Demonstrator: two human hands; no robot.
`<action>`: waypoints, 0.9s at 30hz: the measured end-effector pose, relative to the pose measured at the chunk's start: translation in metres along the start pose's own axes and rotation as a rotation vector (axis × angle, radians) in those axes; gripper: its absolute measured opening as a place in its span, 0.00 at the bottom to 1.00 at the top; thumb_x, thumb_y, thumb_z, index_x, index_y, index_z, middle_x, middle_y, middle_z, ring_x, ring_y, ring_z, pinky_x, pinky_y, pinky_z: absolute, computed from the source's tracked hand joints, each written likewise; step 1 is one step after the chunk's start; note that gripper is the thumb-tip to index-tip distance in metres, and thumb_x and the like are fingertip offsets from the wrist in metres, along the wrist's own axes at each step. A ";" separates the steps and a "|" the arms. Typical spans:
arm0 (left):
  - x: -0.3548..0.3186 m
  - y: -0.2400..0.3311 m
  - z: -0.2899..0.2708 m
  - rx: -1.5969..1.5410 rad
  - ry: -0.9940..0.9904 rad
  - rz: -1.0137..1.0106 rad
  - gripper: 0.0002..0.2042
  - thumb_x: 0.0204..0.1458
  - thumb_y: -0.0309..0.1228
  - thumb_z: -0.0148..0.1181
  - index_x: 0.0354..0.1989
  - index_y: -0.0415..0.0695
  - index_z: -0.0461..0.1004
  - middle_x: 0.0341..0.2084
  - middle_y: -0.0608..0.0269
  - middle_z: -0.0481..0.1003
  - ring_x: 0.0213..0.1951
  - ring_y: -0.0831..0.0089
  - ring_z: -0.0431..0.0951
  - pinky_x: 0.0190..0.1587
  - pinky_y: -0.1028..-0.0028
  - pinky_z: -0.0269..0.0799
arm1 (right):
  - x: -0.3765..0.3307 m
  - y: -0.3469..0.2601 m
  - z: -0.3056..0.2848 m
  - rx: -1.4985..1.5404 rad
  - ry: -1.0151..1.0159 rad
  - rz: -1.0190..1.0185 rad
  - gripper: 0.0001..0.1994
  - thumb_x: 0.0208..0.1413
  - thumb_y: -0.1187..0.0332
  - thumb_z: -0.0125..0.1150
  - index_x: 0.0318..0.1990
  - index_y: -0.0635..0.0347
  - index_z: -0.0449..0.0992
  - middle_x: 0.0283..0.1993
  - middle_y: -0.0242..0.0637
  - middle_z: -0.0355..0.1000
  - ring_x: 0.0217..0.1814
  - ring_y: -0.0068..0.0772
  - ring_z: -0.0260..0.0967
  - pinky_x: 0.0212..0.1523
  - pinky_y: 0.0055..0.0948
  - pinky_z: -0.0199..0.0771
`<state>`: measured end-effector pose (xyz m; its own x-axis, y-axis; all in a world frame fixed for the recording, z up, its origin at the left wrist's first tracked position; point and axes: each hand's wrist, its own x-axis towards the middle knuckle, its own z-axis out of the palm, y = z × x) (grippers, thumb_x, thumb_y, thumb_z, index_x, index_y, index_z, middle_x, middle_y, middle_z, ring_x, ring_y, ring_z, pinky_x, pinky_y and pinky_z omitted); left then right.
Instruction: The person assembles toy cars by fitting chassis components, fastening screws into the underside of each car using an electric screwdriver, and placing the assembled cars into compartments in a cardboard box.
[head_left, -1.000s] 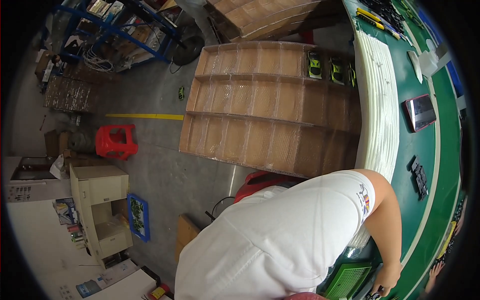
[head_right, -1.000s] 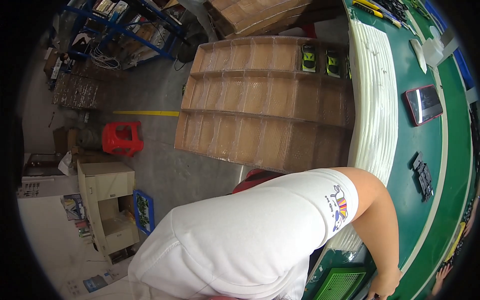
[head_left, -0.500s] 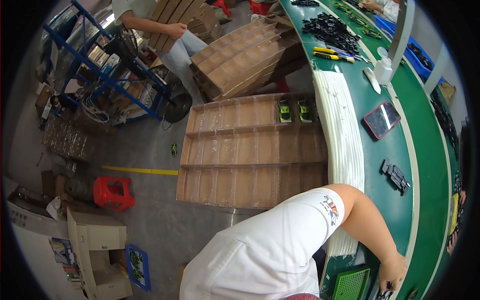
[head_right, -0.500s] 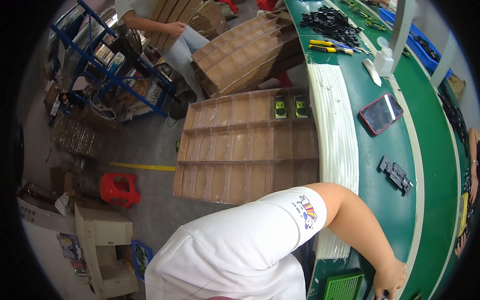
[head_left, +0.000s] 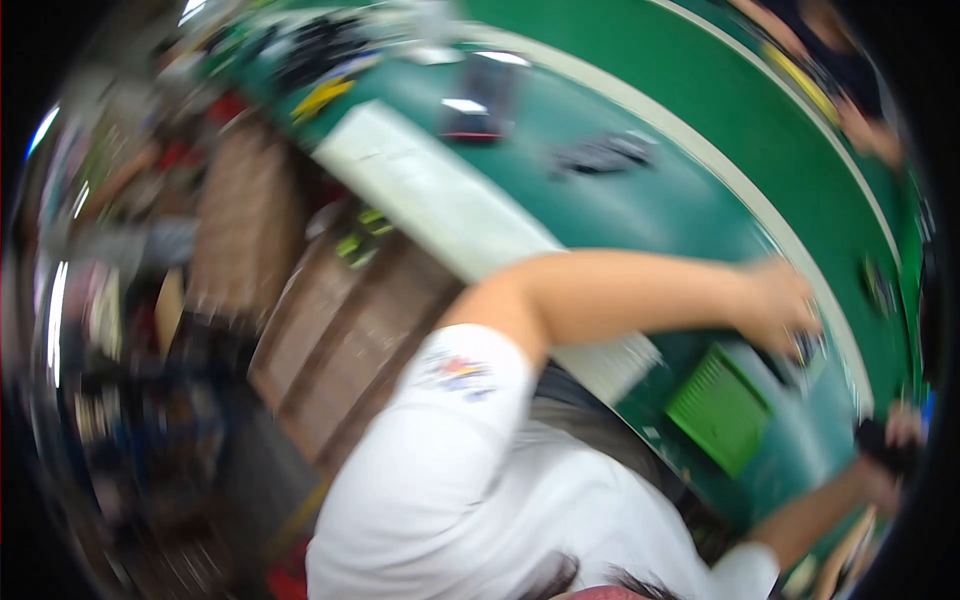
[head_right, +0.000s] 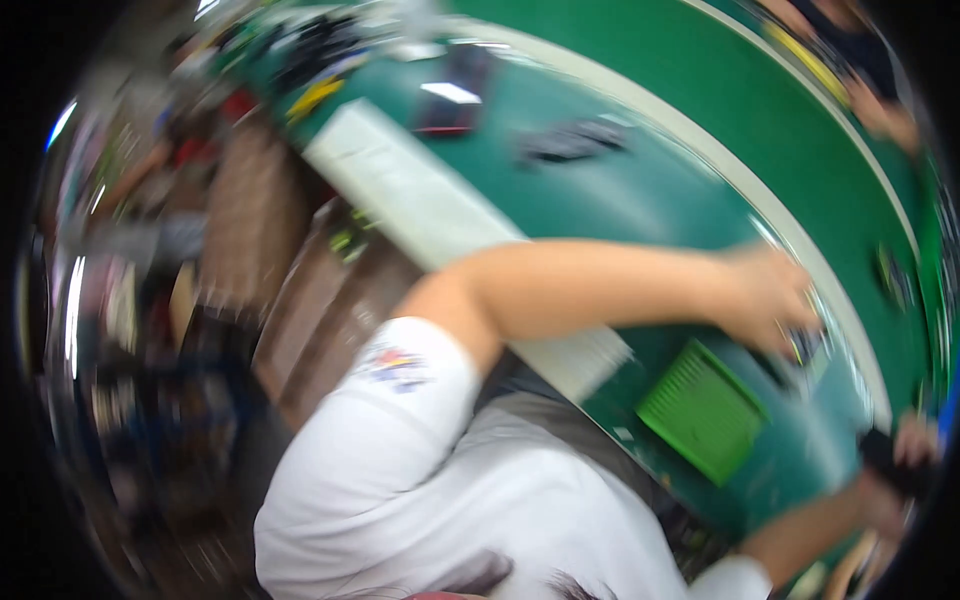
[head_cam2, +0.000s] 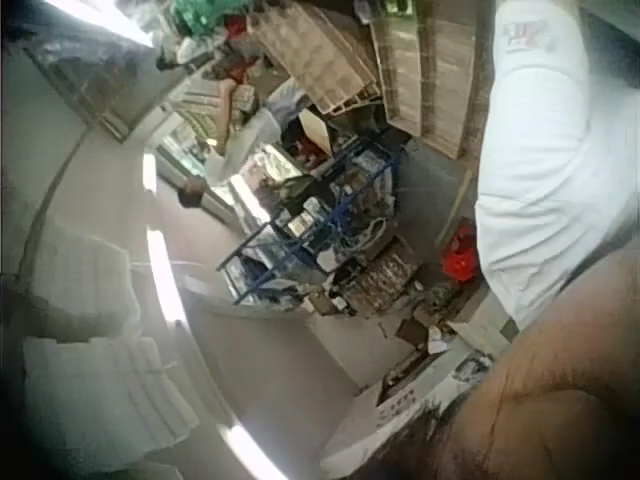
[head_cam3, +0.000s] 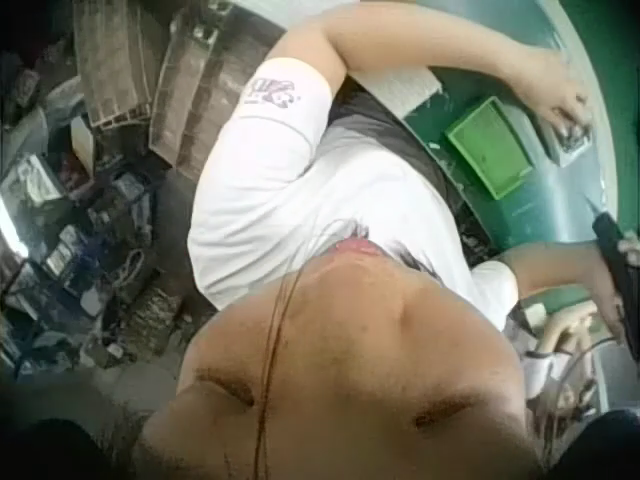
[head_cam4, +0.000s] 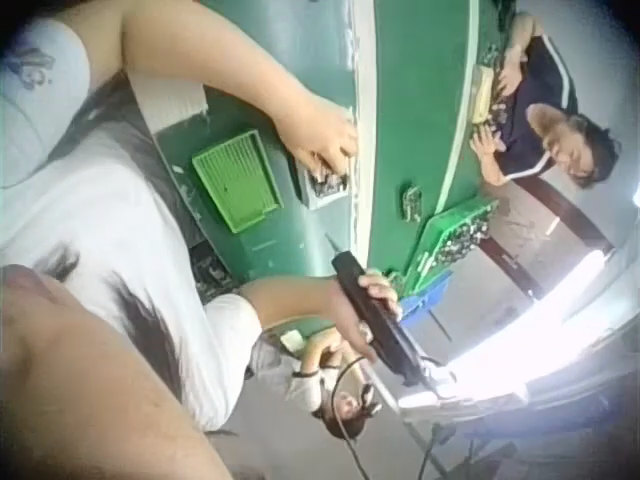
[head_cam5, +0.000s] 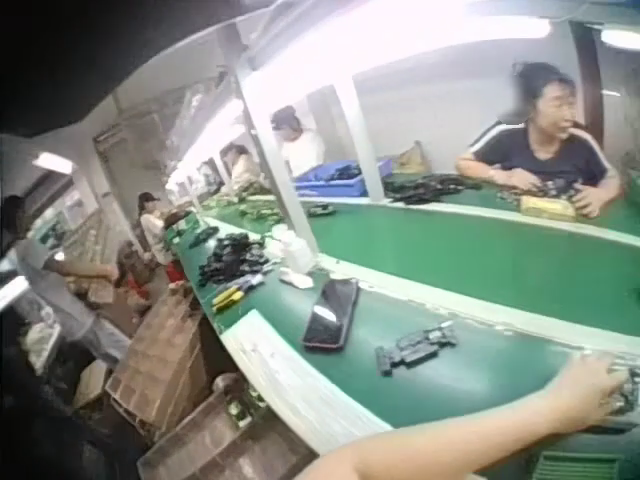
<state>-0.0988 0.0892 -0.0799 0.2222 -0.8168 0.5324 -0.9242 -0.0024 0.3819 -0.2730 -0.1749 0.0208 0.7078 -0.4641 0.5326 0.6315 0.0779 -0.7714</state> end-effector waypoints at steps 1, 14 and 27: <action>0.026 0.014 0.005 0.002 0.045 0.105 0.18 0.42 0.49 0.61 0.40 0.54 0.77 0.34 0.54 0.74 0.40 0.57 0.75 0.41 0.58 0.70 | -0.021 -0.039 -0.009 0.088 0.096 -0.041 0.38 0.28 0.37 0.64 0.36 0.63 0.64 0.32 0.34 0.59 0.31 0.25 0.55 0.31 0.22 0.57; 0.032 0.021 0.007 -0.095 -0.073 0.135 0.13 0.48 0.35 0.63 0.41 0.45 0.73 0.44 0.57 0.73 0.46 0.56 0.72 0.48 0.64 0.68 | -0.096 -0.010 0.054 -0.040 -0.170 -0.078 0.49 0.35 0.18 0.40 0.42 0.63 0.65 0.29 0.37 0.66 0.25 0.28 0.66 0.31 0.31 0.66; 0.034 0.020 0.008 -0.065 -0.025 0.159 0.13 0.48 0.37 0.63 0.40 0.47 0.74 0.39 0.61 0.74 0.42 0.61 0.73 0.45 0.65 0.68 | -0.104 0.025 0.066 -0.083 -0.122 -0.053 0.53 0.29 0.14 0.34 0.41 0.61 0.63 0.27 0.37 0.68 0.23 0.29 0.67 0.26 0.28 0.69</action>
<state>-0.1116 0.0567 -0.0598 0.0666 -0.8181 0.5712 -0.9249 0.1642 0.3430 -0.3097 -0.0668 -0.0305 0.7105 -0.3546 0.6078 0.6442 -0.0198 -0.7646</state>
